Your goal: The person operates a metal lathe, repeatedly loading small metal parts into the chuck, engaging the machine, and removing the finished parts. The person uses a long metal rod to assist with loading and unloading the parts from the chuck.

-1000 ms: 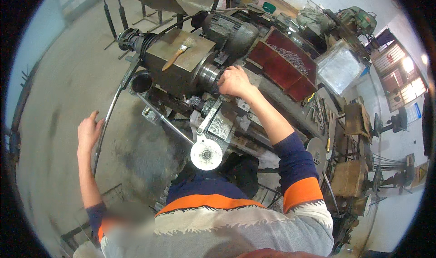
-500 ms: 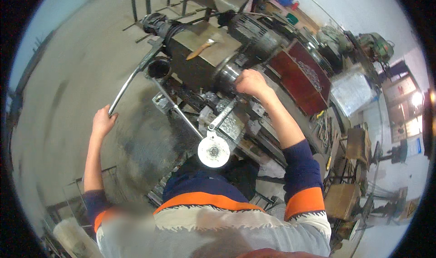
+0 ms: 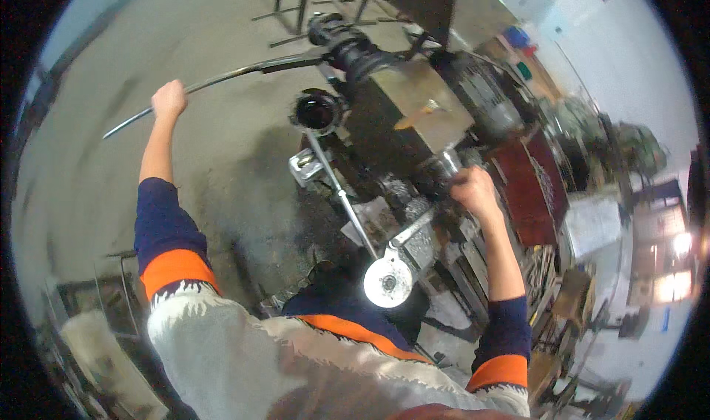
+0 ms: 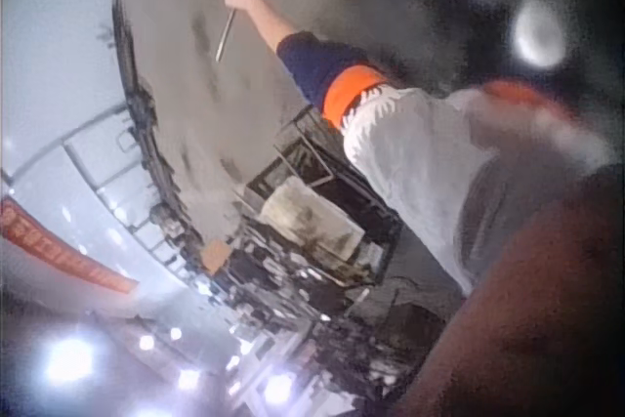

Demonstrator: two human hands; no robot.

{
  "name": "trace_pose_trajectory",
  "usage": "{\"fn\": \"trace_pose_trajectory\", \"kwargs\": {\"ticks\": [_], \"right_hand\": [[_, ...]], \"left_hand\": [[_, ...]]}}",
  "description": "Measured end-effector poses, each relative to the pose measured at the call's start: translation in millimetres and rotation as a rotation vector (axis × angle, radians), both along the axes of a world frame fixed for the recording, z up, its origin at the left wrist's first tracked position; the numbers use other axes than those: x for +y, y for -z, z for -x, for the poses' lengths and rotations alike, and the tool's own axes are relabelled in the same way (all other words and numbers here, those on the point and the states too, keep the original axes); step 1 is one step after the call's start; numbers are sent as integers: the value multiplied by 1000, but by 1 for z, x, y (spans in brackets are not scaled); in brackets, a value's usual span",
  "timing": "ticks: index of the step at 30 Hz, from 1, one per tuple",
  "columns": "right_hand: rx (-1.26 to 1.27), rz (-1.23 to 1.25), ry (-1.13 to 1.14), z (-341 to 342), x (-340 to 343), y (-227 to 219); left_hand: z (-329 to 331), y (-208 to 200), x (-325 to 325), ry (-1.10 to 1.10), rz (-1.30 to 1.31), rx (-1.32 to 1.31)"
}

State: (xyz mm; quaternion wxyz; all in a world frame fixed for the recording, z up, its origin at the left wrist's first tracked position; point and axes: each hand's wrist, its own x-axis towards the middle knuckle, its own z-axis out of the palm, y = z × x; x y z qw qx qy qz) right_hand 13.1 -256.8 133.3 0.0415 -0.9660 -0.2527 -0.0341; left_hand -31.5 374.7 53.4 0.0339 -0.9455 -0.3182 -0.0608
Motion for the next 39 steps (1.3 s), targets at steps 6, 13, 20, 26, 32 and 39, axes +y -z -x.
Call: {"fn": "trace_pose_trajectory", "kwargs": {"ticks": [6,13,20,26,32,39], "right_hand": [[73,-47,22,1,1,0],[55,-95,13,-3,-7,9],[-20,-148,-43,23,-11,-8],[-288,-397,-15,98,-73,-24],[-135,-461,564,218,-198,11],[-67,-385,1090,326,-301,45]], "left_hand": [[40,7,-38,-67,2,-103],[93,0,-105,-17,37,-212],[62,5,-184,463,-92,-710],[-1,172,-226,346,605,-83],[-49,197,-258,558,258,259],[-53,177,-245,663,126,306]]}}
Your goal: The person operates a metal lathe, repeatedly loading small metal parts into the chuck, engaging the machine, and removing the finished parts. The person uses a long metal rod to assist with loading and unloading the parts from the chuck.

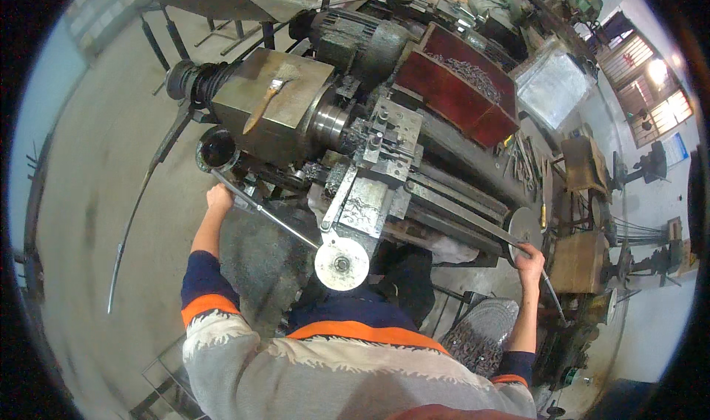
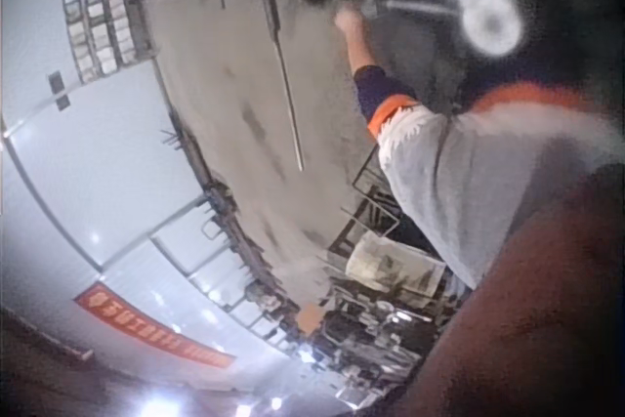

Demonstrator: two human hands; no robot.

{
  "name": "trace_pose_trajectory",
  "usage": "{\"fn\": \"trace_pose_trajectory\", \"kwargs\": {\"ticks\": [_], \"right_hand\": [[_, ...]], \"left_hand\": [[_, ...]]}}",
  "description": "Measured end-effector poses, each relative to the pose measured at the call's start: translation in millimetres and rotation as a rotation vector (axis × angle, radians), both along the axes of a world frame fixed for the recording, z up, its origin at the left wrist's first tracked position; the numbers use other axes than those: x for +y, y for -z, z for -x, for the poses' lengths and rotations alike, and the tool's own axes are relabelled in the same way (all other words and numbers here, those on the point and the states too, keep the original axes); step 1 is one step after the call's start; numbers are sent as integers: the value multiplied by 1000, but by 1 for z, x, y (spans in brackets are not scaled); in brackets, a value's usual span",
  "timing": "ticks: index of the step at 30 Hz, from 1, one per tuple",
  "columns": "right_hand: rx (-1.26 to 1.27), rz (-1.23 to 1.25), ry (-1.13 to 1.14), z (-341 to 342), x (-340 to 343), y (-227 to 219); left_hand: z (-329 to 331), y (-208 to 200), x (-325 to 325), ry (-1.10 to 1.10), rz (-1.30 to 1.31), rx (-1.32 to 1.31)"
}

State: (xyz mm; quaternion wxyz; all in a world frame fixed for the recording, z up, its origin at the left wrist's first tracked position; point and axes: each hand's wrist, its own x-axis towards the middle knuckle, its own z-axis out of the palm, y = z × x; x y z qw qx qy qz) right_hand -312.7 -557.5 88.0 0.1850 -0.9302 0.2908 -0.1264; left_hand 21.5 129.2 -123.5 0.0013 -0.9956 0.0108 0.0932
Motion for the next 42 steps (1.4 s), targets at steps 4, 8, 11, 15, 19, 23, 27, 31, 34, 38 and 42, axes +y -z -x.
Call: {"fn": "trace_pose_trajectory", "kwargs": {"ticks": [4,8,11,15,19,23,27,31,34,38,42], "right_hand": [[147,149,273,48,-60,13],[400,212,375,111,-152,58],[556,212,421,151,-212,83],[592,228,490,148,-223,95],[560,473,253,160,-211,104],[534,162,556,153,-155,102],[528,122,640,168,-104,101],[441,72,593,207,-89,107],[475,88,739,207,-87,119],[467,104,829,195,-63,110],[473,142,800,201,-64,112]], "left_hand": [[25,-9,21,-100,241,-39],[43,-43,47,-116,523,80],[45,-56,37,-279,930,33],[41,-90,3,-532,1262,-170],[25,-88,-23,-491,1274,-262],[21,-90,-43,-633,1347,-337],[20,-86,-56,-756,1624,-311],[4,-66,-71,-756,1601,-409],[-4,-62,-68,-864,1581,-416],[-1,-57,-69,-836,1535,-495],[-3,-65,-75,-860,1535,-475]]}}
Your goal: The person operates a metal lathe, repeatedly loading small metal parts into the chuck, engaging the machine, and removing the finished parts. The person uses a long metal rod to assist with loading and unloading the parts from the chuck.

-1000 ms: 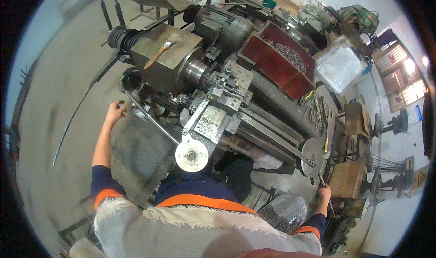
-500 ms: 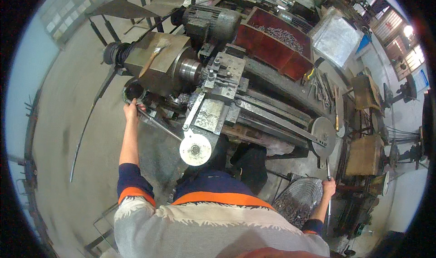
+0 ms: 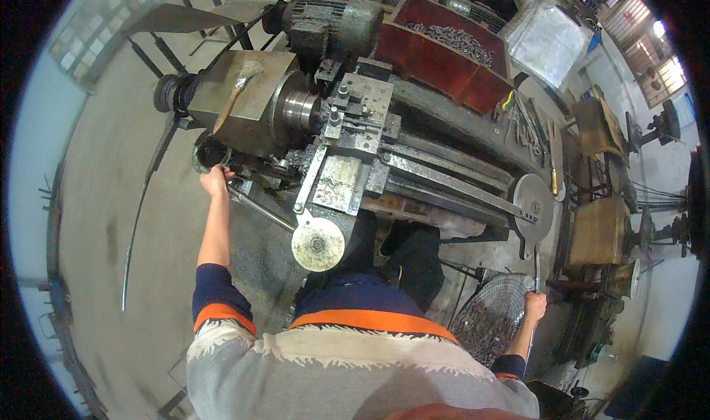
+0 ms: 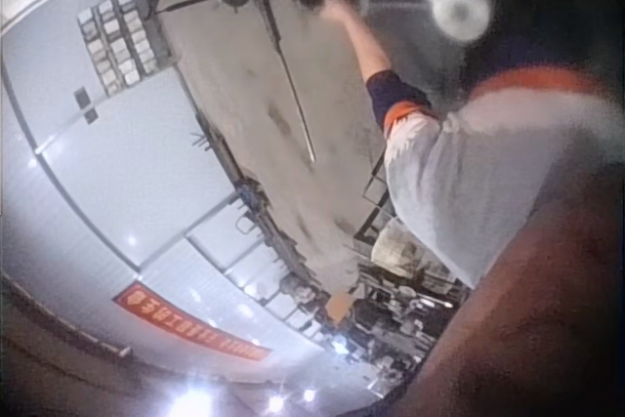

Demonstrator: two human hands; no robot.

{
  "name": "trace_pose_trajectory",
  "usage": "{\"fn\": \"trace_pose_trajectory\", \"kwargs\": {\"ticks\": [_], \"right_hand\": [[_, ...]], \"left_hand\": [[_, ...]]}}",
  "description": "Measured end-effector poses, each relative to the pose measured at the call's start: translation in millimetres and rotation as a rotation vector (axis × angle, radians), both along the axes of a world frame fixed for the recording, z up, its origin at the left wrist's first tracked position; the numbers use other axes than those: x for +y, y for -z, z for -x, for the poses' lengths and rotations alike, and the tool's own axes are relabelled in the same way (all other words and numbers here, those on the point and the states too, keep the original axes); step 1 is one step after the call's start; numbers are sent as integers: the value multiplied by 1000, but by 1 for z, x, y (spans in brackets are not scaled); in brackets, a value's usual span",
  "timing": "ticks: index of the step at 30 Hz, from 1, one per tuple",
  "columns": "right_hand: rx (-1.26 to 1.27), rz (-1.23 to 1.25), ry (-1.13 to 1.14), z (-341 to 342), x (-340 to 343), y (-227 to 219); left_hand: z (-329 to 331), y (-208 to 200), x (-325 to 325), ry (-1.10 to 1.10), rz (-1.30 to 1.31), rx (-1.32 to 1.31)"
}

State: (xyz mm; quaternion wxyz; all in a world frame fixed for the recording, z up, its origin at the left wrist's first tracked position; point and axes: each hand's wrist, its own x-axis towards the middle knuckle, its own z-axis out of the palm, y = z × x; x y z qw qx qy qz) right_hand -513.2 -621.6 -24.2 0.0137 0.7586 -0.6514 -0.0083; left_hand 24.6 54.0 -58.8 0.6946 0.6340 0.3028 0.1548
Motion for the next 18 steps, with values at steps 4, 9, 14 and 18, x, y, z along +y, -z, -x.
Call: {"fn": "trace_pose_trajectory", "kwargs": {"ticks": [4,9,14,18], "right_hand": [[-10,-11,10,-3,6,-5],[6,-9,-2,-2,6,-4],[-2,122,-31,6,-8,16],[110,238,-134,26,-80,32]], "left_hand": [[7,-11,-8,-4,-19,-34],[5,-7,-2,0,-62,-26],[13,-15,6,171,-235,66],[-4,-11,36,266,-359,190]]}}
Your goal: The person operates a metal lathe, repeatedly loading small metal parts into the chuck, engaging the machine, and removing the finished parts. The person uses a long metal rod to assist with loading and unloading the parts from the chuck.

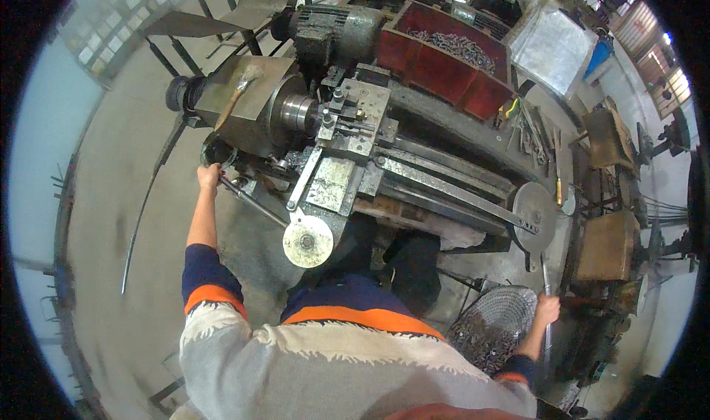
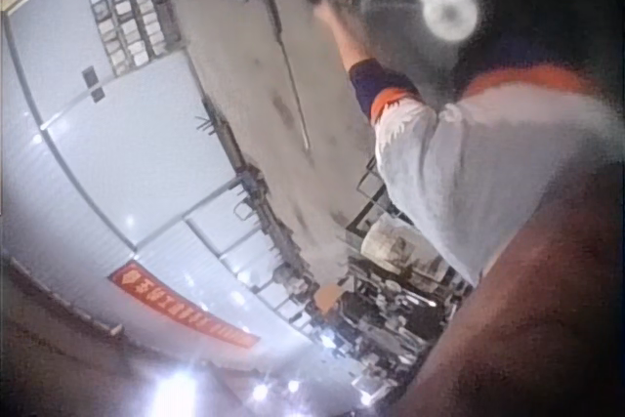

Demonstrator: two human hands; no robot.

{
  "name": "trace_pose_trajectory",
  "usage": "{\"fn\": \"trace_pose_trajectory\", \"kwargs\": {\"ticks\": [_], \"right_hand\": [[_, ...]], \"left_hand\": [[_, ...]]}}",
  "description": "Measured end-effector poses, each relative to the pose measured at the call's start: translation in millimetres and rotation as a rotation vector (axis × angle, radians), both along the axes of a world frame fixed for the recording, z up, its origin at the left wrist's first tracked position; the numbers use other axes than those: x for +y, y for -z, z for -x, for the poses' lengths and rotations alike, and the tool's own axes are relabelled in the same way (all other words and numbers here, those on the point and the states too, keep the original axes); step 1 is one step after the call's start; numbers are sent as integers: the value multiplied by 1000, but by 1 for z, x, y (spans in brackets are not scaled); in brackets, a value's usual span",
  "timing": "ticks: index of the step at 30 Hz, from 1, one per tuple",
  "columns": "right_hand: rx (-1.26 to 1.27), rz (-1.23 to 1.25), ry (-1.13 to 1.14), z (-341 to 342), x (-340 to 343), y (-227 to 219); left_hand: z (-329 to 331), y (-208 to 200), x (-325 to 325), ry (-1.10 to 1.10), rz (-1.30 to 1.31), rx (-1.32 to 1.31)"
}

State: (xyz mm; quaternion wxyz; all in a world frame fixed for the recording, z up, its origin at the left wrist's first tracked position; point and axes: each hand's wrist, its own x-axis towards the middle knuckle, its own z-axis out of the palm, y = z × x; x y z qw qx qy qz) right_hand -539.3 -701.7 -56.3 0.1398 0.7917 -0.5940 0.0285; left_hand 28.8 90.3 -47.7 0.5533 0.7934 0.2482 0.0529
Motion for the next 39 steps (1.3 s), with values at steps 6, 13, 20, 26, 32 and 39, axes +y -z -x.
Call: {"fn": "trace_pose_trajectory", "kwargs": {"ticks": [6,13,20,26,32,39], "right_hand": [[-22,-137,-11,-31,-56,-32],[-55,-200,44,-15,-14,-24],[-14,-112,38,-3,42,-8],[-138,-176,23,-24,78,-31],[-158,-217,47,-12,71,-26],[-120,-132,46,-55,78,-41]], "left_hand": [[21,7,44,72,-107,-70],[182,4,91,-216,55,-98],[193,-7,59,-447,108,-136],[176,3,70,-426,120,-181],[169,-3,61,-380,89,-164],[174,-3,68,-359,58,-95]]}}
